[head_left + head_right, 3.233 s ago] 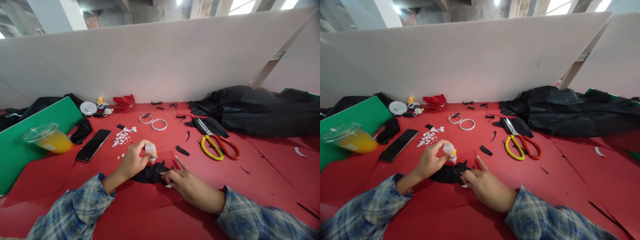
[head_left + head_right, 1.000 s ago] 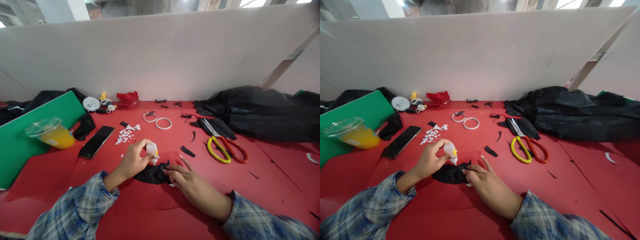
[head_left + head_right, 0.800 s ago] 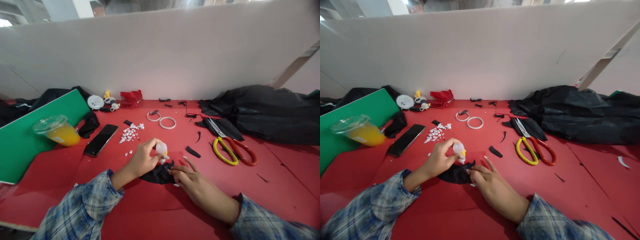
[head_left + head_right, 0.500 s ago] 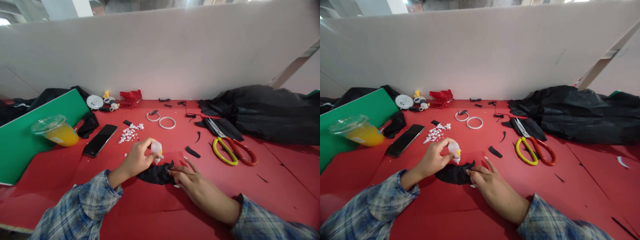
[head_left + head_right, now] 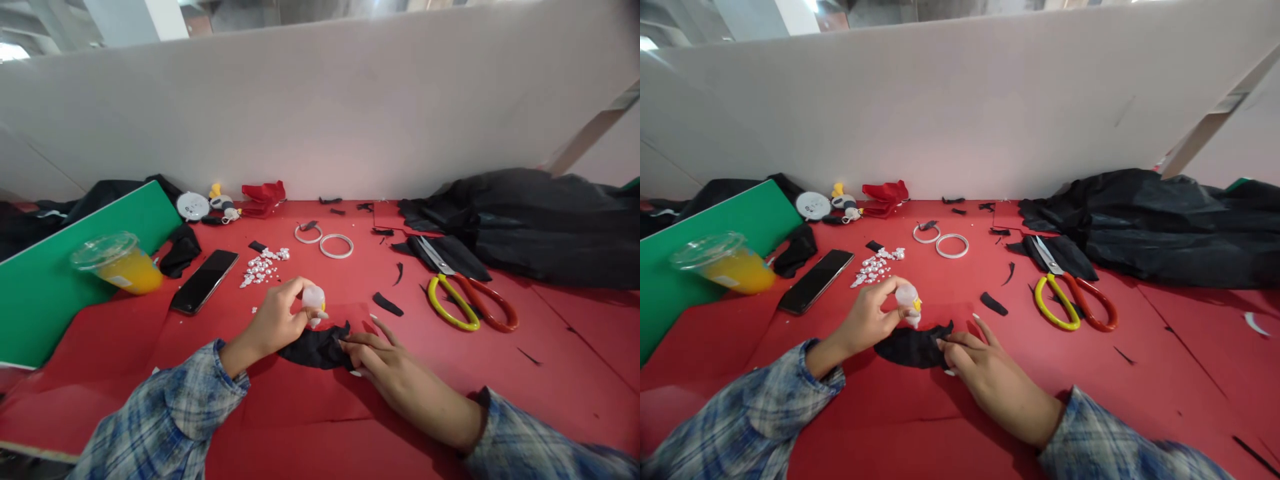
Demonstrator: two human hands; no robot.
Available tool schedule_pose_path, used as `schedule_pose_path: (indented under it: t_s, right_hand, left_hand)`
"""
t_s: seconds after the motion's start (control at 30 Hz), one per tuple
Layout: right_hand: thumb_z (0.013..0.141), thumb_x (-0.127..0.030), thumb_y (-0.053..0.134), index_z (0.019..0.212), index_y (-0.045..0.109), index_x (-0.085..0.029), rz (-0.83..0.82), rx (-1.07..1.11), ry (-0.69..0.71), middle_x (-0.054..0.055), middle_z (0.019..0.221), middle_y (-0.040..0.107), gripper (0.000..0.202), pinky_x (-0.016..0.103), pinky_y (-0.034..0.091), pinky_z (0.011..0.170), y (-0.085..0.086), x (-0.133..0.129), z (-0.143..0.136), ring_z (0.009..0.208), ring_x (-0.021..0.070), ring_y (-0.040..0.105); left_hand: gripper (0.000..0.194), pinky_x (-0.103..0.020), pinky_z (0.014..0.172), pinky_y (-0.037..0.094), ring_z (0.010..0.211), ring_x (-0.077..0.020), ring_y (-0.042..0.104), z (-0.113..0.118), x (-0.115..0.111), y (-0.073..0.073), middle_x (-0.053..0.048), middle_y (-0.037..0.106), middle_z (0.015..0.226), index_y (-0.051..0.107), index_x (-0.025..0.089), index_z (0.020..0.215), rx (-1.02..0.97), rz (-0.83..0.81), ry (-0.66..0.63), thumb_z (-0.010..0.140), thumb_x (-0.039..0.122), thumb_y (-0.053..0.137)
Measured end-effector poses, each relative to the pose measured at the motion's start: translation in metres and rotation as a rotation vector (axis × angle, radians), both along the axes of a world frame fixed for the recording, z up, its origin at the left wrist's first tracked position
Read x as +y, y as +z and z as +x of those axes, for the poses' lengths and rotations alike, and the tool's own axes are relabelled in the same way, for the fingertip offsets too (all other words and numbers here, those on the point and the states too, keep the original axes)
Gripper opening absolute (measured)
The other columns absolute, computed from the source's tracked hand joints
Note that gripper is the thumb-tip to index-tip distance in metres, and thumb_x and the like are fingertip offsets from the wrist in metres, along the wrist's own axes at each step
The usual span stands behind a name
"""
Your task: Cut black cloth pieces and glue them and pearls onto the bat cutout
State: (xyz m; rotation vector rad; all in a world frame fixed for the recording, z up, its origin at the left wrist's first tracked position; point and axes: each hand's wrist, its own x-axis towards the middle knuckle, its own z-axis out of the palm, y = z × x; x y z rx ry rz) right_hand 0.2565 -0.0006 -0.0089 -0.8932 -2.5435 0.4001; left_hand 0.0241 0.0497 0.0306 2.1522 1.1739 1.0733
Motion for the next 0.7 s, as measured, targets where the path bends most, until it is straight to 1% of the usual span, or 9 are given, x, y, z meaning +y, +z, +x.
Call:
schedule_pose_path:
  t_s: [0.13,0.27,0.4,0.53,0.7]
  right_hand:
    - [0.093,-0.002,0.037,0.098,0.055,-0.020,-0.019,0.015,0.006,0.008,0.111,0.071,0.026,0.062,0.026,0.112,-0.0009,0.0005,0.0002,0.113,0.0212,0.061]
    - [0.095,-0.004,0.038,0.102,0.055,-0.020,-0.037,-0.011,-0.003,0.009,0.111,0.070,0.024,0.062,0.026,0.112,-0.0025,0.0001,0.0009,0.114,0.0211,0.061]
    - [0.095,-0.003,0.037,0.104,0.054,-0.019,-0.051,-0.018,0.001,0.010,0.114,0.069,0.026,0.064,0.026,0.111,-0.0020,-0.0003,0.0009,0.116,0.0218,0.060]
    - [0.095,-0.004,0.036,0.102,0.054,-0.020,-0.052,-0.022,0.001,0.009,0.113,0.070,0.025,0.063,0.025,0.112,-0.0003,-0.0005,0.0006,0.117,0.0213,0.059]
    - [0.094,-0.002,0.036,0.100,0.055,-0.019,-0.046,-0.024,0.004,0.009,0.112,0.070,0.026,0.064,0.026,0.111,0.0004,-0.0007,0.0008,0.116,0.0223,0.060]
  left_hand:
    - [0.009,-0.024,0.063,0.048,0.065,-0.0136,0.062,-0.0028,0.0003,0.0006,0.001,0.068,0.072,0.054,0.020,0.081,0.031,0.027,0.030,0.079,0.019,0.062]
    - [0.010,-0.024,0.064,0.048,0.065,-0.0134,0.062,0.0000,-0.0008,0.0016,0.002,0.067,0.071,0.053,0.020,0.081,0.028,0.053,-0.005,0.077,0.014,0.061]
    - [0.009,-0.024,0.064,0.048,0.065,-0.0135,0.062,0.0004,-0.0001,0.0007,0.001,0.067,0.072,0.053,0.020,0.081,0.040,0.056,0.021,0.079,0.019,0.062]
    - [0.007,-0.025,0.064,0.048,0.066,-0.0141,0.062,-0.0016,0.0014,-0.0008,0.001,0.067,0.072,0.053,0.020,0.081,0.009,0.056,0.021,0.081,0.019,0.060]
    - [0.008,-0.024,0.063,0.047,0.065,-0.0139,0.062,-0.0040,0.0010,-0.0011,0.000,0.067,0.072,0.054,0.019,0.081,0.031,0.057,0.037,0.080,0.019,0.062]
